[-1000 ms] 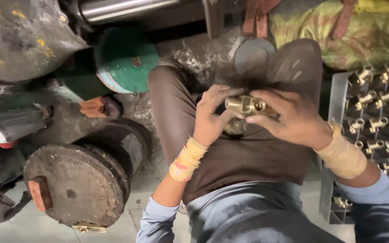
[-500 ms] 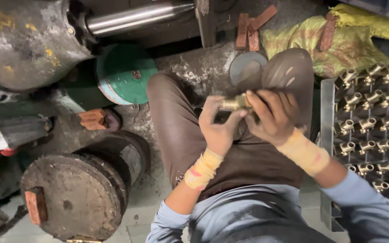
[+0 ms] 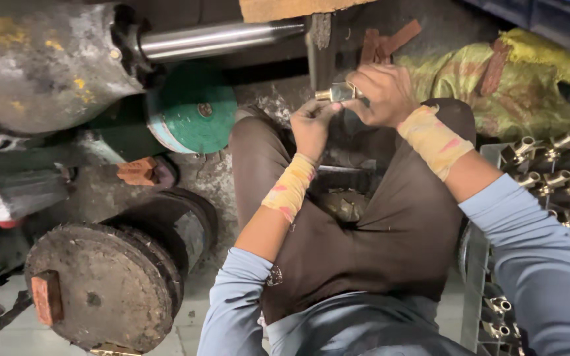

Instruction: The person assembles small brass valve components by hand, picking up pieces from a tray and joining them together while sitting on the floor of a workshop.

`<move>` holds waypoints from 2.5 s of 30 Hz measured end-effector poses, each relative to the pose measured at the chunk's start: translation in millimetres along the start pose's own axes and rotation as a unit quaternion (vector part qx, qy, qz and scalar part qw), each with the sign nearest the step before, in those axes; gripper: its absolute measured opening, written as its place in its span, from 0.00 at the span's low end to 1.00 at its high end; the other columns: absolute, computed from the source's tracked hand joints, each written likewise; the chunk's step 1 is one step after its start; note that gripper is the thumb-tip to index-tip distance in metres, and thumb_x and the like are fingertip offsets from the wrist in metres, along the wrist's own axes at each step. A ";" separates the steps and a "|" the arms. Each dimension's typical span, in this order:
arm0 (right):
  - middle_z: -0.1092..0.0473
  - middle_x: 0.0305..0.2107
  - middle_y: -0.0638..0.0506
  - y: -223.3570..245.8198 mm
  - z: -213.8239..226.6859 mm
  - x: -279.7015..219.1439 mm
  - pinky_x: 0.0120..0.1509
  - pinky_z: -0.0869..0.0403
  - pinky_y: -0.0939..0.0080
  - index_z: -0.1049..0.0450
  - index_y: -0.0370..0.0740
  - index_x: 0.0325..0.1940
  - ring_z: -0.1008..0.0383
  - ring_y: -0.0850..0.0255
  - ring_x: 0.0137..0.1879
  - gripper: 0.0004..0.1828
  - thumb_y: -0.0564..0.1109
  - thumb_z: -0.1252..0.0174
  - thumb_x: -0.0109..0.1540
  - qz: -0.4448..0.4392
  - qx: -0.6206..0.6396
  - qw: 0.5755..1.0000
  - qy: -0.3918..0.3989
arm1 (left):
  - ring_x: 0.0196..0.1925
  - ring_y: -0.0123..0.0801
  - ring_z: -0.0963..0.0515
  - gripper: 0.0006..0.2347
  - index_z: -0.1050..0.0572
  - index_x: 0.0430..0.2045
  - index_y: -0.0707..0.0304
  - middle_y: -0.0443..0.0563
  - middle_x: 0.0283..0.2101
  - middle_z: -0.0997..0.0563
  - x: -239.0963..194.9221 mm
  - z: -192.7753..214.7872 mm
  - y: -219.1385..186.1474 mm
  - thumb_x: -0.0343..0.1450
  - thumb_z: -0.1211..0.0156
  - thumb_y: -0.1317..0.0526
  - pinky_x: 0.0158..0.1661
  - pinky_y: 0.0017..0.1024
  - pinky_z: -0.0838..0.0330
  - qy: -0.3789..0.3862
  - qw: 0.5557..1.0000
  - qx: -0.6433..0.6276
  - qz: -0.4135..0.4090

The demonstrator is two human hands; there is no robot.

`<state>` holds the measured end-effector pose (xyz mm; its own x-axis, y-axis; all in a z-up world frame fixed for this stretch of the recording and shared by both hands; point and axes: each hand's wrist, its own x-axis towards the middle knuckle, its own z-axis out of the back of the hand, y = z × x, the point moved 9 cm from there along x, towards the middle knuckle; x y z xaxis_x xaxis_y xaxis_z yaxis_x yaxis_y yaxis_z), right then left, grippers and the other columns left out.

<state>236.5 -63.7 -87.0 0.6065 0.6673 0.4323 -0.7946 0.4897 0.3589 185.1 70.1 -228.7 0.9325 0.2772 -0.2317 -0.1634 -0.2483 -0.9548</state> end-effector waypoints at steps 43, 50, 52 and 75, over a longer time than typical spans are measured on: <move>0.27 0.49 0.44 167.0 131.6 -222.2 0.59 0.27 0.57 0.30 0.34 0.60 0.25 0.55 0.54 0.28 0.45 0.30 0.59 -0.452 0.193 0.852 -0.180 | 0.43 0.47 0.23 0.17 0.23 0.28 0.62 0.53 0.36 0.21 -226.1 -108.7 -172.6 0.56 0.18 0.57 0.50 0.39 0.35 0.315 0.846 0.339 -0.264; 0.24 0.49 0.47 224.6 210.4 -455.4 0.60 0.25 0.62 0.28 0.36 0.58 0.23 0.62 0.53 0.20 0.37 0.31 0.64 -0.605 0.030 0.728 -0.322 | 0.49 0.33 0.23 0.04 0.21 0.41 0.67 0.49 0.44 0.21 -205.9 -121.7 -173.1 0.76 0.35 0.67 0.56 0.30 0.30 0.413 0.838 0.294 -0.204; 0.24 0.50 0.48 254.3 215.2 -514.5 0.60 0.24 0.63 0.28 0.36 0.60 0.23 0.63 0.54 0.21 0.35 0.31 0.64 -0.647 0.009 0.670 -0.364 | 0.47 0.28 0.23 0.05 0.23 0.42 0.68 0.47 0.44 0.22 -198.6 -110.0 -161.4 0.76 0.36 0.67 0.53 0.27 0.29 0.431 0.856 0.259 -0.122; 0.26 0.51 0.37 244.3 145.0 -624.3 0.58 0.25 0.54 0.29 0.32 0.64 0.22 0.48 0.53 0.25 0.31 0.34 0.62 -0.705 -0.124 0.609 -0.341 | 0.51 0.29 0.24 0.07 0.25 0.46 0.73 0.49 0.48 0.22 -150.0 -74.6 -167.3 0.78 0.39 0.67 0.56 0.27 0.29 0.351 0.896 0.250 -0.103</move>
<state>-332.3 -442.0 -149.3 0.4936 -0.8624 0.1124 0.6020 0.4321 0.6715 96.6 0.8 -20.3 0.9036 -0.4271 -0.0347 0.0748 0.2370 -0.9686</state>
